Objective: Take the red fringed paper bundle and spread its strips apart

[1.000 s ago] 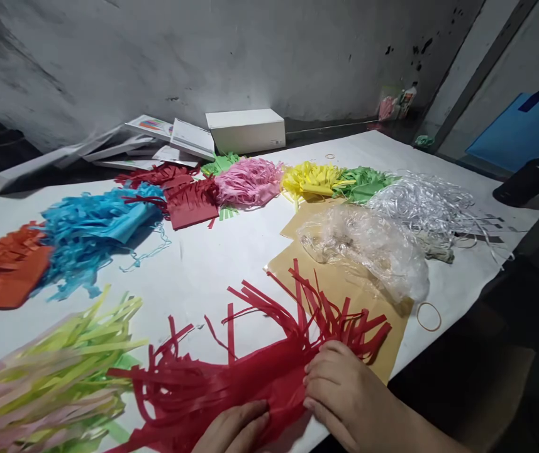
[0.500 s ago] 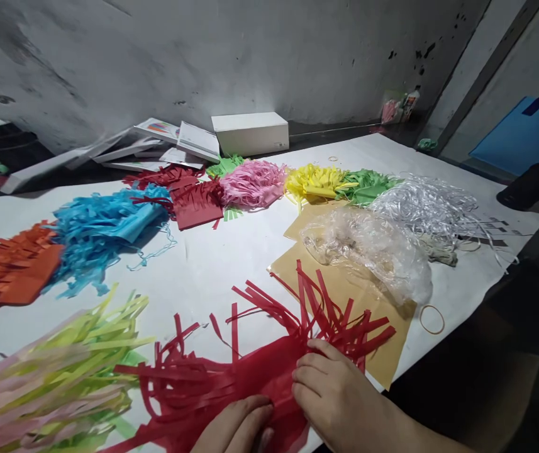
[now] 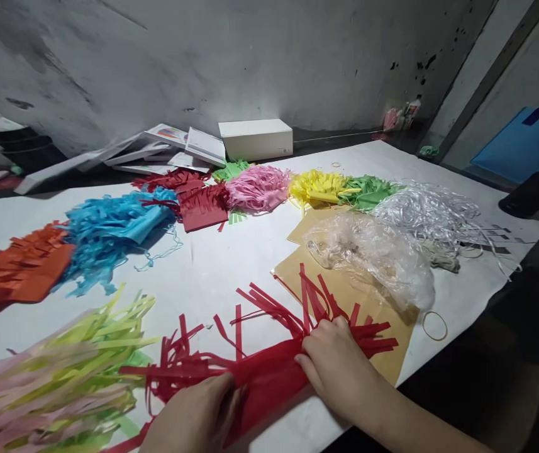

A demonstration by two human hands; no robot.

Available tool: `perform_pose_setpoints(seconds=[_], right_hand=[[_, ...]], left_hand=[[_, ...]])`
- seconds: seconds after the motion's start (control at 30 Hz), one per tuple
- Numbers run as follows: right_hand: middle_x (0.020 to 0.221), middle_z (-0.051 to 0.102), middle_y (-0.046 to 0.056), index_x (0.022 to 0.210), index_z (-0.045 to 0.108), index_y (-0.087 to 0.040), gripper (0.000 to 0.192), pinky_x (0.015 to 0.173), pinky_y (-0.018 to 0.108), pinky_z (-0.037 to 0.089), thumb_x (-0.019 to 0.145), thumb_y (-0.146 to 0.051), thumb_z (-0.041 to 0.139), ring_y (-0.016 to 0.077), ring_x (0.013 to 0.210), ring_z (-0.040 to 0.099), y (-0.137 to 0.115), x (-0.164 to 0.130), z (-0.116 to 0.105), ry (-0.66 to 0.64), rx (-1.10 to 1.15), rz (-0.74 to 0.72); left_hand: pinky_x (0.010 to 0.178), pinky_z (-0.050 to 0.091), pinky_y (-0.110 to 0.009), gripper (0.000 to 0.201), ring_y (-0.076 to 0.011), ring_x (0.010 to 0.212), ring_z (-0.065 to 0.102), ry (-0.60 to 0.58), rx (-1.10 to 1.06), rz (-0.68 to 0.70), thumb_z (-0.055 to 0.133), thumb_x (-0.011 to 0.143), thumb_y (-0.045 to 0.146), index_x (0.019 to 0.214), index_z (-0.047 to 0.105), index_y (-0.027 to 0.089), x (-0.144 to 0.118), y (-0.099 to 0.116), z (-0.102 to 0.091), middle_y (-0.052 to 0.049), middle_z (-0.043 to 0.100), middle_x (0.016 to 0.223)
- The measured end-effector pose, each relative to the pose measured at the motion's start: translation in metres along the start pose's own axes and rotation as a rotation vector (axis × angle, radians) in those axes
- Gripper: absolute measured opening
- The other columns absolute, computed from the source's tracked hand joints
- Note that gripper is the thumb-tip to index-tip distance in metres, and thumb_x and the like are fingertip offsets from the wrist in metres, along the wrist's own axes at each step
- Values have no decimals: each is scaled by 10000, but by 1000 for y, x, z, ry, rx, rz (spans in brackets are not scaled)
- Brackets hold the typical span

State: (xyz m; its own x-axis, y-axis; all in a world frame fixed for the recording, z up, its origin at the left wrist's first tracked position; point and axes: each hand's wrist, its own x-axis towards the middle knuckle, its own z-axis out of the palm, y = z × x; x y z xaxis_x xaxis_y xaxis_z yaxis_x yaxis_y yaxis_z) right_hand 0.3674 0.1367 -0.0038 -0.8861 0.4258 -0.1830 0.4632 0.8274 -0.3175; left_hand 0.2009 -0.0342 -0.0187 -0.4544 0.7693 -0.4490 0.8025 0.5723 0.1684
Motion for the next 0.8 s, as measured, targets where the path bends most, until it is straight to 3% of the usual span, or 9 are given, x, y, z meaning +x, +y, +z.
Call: perform_pose_setpoints(seconds=[0.13, 0.23, 0.27, 0.33, 0.4, 0.47, 0.6, 0.73, 0.8], right_hand=[[821, 750, 128, 808, 738, -127, 252, 930, 523, 474, 992, -253, 621, 306, 885, 680, -8, 13, -8, -36, -84, 70], [948, 744, 145, 952, 729, -134, 96, 979, 575, 432, 946, -221, 688, 335, 975, 655, -6, 10, 2, 112, -137, 83], [1006, 736, 139, 993, 712, -149, 74, 1028, 583, 391, 937, -194, 693, 329, 1024, 638, -4, 7, 7, 216, -154, 10], [1117, 715, 104, 1026, 674, -182, 81, 1149, 554, 265, 947, -164, 672, 288, 1136, 599, 2, 0, 15, 391, -171, -272], [1219, 694, 62, 1024, 653, -202, 67, 1232, 469, 137, 987, -258, 652, 237, 1261, 539, 8, -7, 19, 392, -158, -560], [1320, 665, 34, 1020, 658, -208, 209, 1263, 414, 67, 1007, -415, 628, 218, 1364, 467, 14, -12, 18, 309, -149, -678], [1478, 586, 15, 947, 675, -214, 324, 1281, 406, -8, 1013, -520, 595, 229, 1468, 374, 23, -18, 17, 319, -130, -655], [1449, 616, 69, 891, 650, -198, 317, 1261, 456, -143, 997, -497, 641, 263, 1471, 388, 25, -20, 25, 401, -110, -497], [1449, 616, 88, 926, 644, -189, 269, 1255, 468, -158, 971, -450, 694, 274, 1459, 406, 24, -21, 29, 396, -116, -464]], left_hand=[[701, 471, -368, 420, -293, 867, 766, -79, 59, -65, 328, 1014, 309, 847, 703, 219, 11, 15, -19, -103, 809, 917], [692, 466, -376, 447, -311, 871, 769, -106, 52, -56, 321, 1014, 310, 849, 726, 215, 16, 16, -24, -116, 813, 925], [695, 469, -382, 454, -318, 869, 770, -111, 51, -56, 321, 1012, 307, 848, 733, 211, 17, 16, -24, -124, 814, 922], [718, 480, -399, 453, -334, 889, 770, -111, 50, -57, 324, 1010, 301, 873, 744, 200, 18, 15, -24, -141, 813, 936], [748, 488, -410, 444, -337, 917, 766, -107, 42, -47, 329, 1012, 305, 902, 745, 196, 18, 14, -23, -147, 812, 962], [763, 490, -406, 439, -321, 928, 762, -100, 29, -31, 328, 1018, 310, 912, 740, 201, 18, 13, -22, -136, 811, 983], [720, 484, -373, 409, -281, 863, 765, -99, 17, -23, 353, 1015, 298, 854, 720, 215, 18, 13, -24, -95, 813, 941], [724, 486, -392, 349, -298, 864, 751, -62, 51, -38, 357, 1009, 246, 898, 684, 193, 14, 7, -22, -106, 790, 926], [785, 489, -432, 357, -324, 963, 727, 92, 138, -10, 340, 969, 124, 992, 692, 178, 8, 0, -19, -137, 774, 1035]])
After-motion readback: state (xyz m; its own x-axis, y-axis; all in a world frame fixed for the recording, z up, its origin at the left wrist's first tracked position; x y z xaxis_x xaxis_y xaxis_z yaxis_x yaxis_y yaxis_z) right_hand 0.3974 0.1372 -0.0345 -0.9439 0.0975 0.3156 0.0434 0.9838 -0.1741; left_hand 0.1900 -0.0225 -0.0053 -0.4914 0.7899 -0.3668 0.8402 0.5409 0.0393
